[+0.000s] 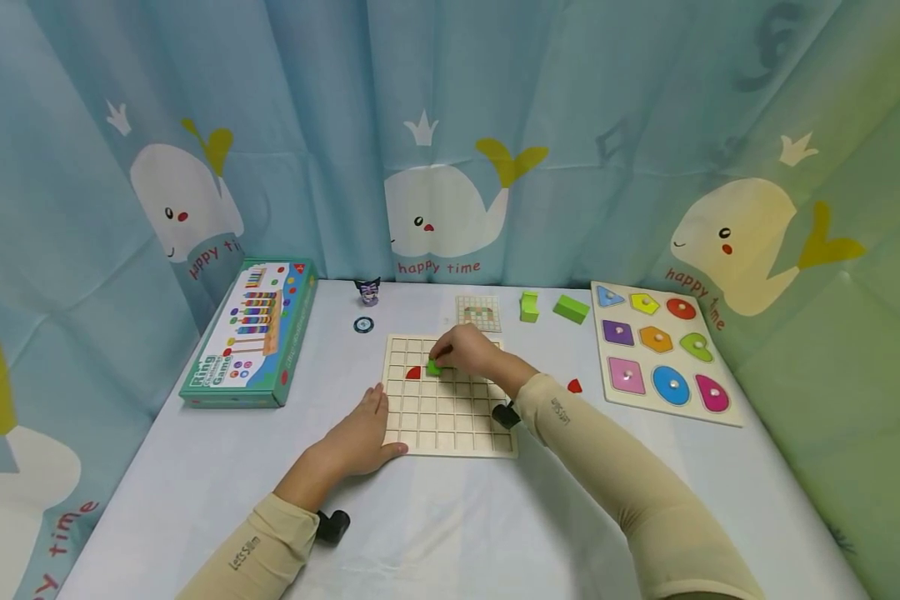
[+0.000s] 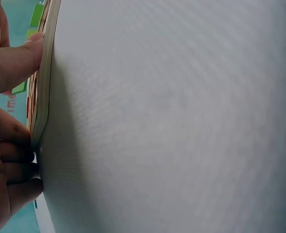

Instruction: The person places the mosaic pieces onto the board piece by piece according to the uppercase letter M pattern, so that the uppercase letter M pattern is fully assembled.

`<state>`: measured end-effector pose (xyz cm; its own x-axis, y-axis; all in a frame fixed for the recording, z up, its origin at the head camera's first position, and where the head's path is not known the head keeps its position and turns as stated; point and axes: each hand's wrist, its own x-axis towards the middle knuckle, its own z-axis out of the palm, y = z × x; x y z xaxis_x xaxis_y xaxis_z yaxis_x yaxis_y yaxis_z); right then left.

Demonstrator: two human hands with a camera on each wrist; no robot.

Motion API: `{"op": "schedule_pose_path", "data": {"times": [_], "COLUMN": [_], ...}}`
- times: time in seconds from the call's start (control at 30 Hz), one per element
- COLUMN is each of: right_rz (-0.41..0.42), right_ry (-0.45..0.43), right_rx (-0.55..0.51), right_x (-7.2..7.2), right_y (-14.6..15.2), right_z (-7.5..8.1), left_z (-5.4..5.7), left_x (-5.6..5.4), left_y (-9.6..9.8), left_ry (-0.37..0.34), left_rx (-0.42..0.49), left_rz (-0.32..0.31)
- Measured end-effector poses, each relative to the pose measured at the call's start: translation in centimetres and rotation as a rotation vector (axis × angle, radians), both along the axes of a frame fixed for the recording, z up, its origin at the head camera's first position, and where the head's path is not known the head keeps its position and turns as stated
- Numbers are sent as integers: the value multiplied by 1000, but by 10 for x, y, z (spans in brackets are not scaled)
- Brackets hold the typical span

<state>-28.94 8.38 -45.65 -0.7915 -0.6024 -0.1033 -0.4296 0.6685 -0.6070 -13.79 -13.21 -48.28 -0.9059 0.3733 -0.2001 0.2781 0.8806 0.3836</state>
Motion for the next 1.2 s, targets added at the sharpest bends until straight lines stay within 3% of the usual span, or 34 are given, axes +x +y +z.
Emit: {"op": "schedule_pose_path", "data": {"times": [0.87, 1.2], "right_rz": [0, 46], "right_ry": [60, 82], "right_rx": [65, 45], "right_x": [4, 5], "right_y": [-5, -9], "right_z": [-11, -16], "left_z": [0, -5], "left_x": [-2, 0], "left_y": [5, -2], "left_ry": [-2, 3], "left_rx": [8, 2], "left_rz": [-13, -3]}}
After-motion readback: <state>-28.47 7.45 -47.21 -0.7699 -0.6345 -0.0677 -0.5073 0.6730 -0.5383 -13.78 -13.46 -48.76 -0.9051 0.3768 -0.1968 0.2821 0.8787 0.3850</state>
